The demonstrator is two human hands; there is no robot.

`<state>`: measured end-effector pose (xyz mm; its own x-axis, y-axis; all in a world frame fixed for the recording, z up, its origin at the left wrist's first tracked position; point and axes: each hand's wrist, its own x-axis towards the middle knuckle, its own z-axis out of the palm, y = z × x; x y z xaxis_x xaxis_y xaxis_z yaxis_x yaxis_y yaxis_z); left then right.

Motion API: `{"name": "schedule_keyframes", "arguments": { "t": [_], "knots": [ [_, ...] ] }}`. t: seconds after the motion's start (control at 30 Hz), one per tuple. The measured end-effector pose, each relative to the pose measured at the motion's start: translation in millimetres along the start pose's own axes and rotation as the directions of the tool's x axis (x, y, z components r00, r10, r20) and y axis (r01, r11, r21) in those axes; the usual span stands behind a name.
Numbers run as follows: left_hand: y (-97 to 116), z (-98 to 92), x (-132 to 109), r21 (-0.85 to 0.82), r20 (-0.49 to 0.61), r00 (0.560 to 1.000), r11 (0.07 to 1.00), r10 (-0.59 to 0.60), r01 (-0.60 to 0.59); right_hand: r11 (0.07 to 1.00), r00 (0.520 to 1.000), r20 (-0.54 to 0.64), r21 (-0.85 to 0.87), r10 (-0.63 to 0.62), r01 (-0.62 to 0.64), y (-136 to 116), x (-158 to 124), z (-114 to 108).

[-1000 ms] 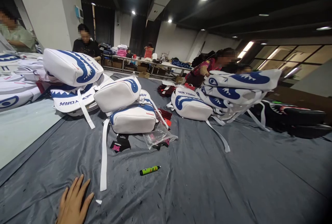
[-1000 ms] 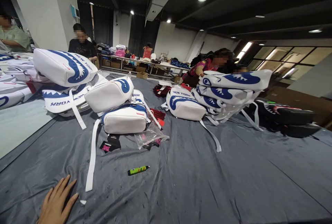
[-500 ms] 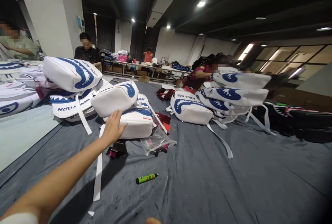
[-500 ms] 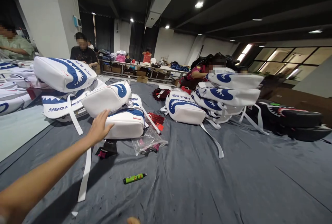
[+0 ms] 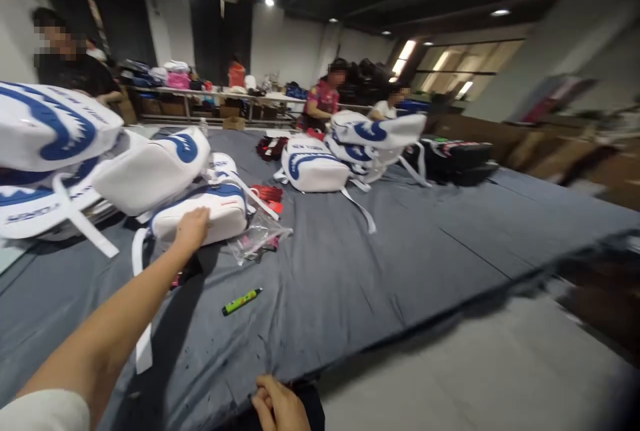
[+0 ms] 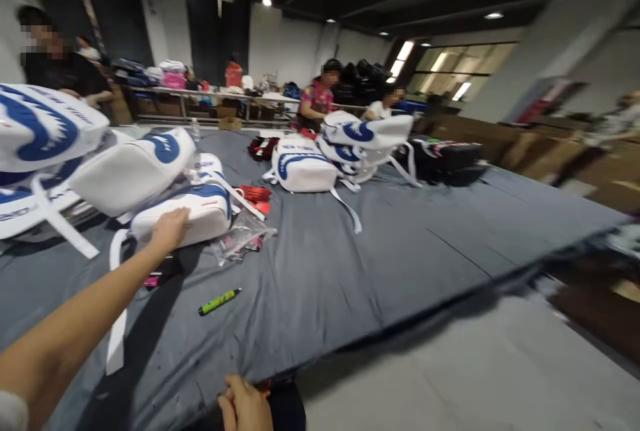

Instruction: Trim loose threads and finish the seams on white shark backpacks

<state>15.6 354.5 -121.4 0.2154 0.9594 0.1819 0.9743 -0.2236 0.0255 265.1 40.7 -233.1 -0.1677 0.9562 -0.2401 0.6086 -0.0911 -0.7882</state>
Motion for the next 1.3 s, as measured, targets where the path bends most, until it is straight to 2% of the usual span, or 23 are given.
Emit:
{"name": "schedule_keyframes", "arguments": {
  "t": [0.13,0.2,0.27,0.37,0.5,0.6,0.67,0.73,0.83,0.93,1.1,1.2,1.3],
  "knots": [
    [-7.8,0.5,11.0,0.023,-0.009,1.0,0.999,0.023,-0.022,1.0,0.998,-0.063,-0.012,0.028,-0.028,-6.8,-3.9,-3.1],
    [-9.7,0.0,7.6,0.046,-0.012,1.0,0.999,0.022,-0.022,0.999,0.996,-0.091,-0.036,0.005,-0.009,-12.5,3.5,-0.2],
    [-14.9,0.6,-4.0,0.067,-0.017,1.0,0.998,0.02,-0.019,0.992,0.991,-0.111,-0.102,-0.079,0.068,-18.5,19.1,5.8],
    [-29.8,1.8,-31.1,0.084,-0.029,0.999,0.996,0.024,-0.022,0.939,0.968,-0.127,-0.297,-0.216,0.17,-29.6,53.0,14.9],
    [-51.0,-2.3,-61.8,0.082,-0.051,0.998,0.996,0.026,-0.022,0.813,0.96,-0.092,-0.557,-0.266,0.172,-41.7,93.9,17.3],
    [-62.9,-8.0,-69.0,0.058,-0.054,0.998,0.998,0.032,-0.029,0.757,0.963,-0.044,-0.627,-0.266,0.181,-40.6,107.7,14.9],
    [-70.3,-11.9,-69.4,0.044,-0.049,0.999,0.999,0.017,-0.015,0.748,0.958,-0.062,-0.639,-0.281,0.178,-38.6,111.1,15.7],
    [-77.6,-17.1,-68.9,0.036,-0.039,0.999,0.999,-0.013,0.014,0.732,0.933,-0.103,-0.652,-0.345,0.198,-40.6,115.8,19.2],
    [-87.5,-31.9,-66.2,0.032,-0.022,0.997,0.997,-0.069,0.07,0.677,0.903,-0.087,-0.692,-0.421,0.249,-51.2,131.6,23.8],
    [-101.0,-57.9,-62.4,0.025,-0.022,0.992,0.992,-0.122,0.122,0.663,0.929,-0.039,-0.712,-0.369,0.233,-57.9,150.0,17.8],
    [-150.3,-109.9,-75.6,-0.018,-0.036,0.977,0.978,-0.21,0.21,0.681,0.952,-0.08,-0.716,-0.297,0.153,-52.0,155.3,-0.9],
    [-178.0,-126.9,-87.5,-0.167,-0.024,0.972,0.96,-0.232,0.225,0.686,0.948,-0.026,-0.696,-0.318,0.211,-69.9,160.6,17.4],
    [-182.1,-129.4,-88.8,-0.256,0.027,0.982,0.948,-0.189,0.189,0.657,0.896,0.14,-0.634,-0.421,0.408,-114.8,182.4,59.3]
  ]
}}
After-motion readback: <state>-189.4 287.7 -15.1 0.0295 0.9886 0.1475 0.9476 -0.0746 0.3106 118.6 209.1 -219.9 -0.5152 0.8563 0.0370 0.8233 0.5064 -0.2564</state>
